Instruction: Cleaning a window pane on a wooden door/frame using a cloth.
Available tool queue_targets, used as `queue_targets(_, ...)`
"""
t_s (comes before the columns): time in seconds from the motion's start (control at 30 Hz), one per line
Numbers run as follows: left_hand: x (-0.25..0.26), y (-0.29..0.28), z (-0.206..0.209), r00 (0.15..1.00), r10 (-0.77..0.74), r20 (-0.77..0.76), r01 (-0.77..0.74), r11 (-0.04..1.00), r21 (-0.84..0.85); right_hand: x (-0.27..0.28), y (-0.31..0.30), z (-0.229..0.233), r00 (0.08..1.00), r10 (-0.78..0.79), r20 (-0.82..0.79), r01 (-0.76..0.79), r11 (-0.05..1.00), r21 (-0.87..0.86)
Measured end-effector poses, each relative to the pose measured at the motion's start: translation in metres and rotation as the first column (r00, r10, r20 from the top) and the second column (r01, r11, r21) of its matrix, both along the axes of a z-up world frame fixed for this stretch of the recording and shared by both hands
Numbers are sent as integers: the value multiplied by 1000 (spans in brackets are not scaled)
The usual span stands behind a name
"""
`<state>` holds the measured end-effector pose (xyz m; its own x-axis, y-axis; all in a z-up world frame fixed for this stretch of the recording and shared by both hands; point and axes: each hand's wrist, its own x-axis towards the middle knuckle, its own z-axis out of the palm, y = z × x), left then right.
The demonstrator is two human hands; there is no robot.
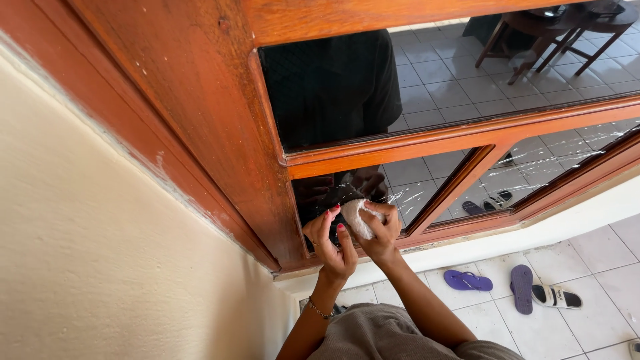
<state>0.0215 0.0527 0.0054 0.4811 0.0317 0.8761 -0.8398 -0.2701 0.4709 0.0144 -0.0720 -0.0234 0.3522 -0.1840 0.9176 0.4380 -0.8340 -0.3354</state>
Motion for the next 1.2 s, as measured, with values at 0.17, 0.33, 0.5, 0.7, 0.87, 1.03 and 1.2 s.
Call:
queue_targets(0.17,0,-2,1,1000,-4,-6,4,1000,-4,13,-14,36,996,-72,51,78,991,-113)
queue_targets(0.33,-1,-1,2,1000,1,6,-1,1000,-4,11,-3,59,995,-66,70,69,997,-38)
queue_targets(0.5,0,4,8,999,34,-10,-34,999,11,14,5,3,997,-44,71,47,998,-49)
queue_targets(0.7,-1,4,0,999,1,-37,-1,1000,5,15,5,52,998,-17,60,24,993,-113)
queue_targets(0.87,-3,2,3,1000,1,-14,-1,1000,-27,8,13,78,998,-41,38,43,997,-61)
queue_targets(1.03,-4,1,6,1000,-1,-17,0,999,-37,4,9,59,998,50,-34,-52,997,-61)
queue_targets(1.2,-10,2,11,999,-33,-8,33,999,-38,6,17,88,999,-36,23,38,997,-73)
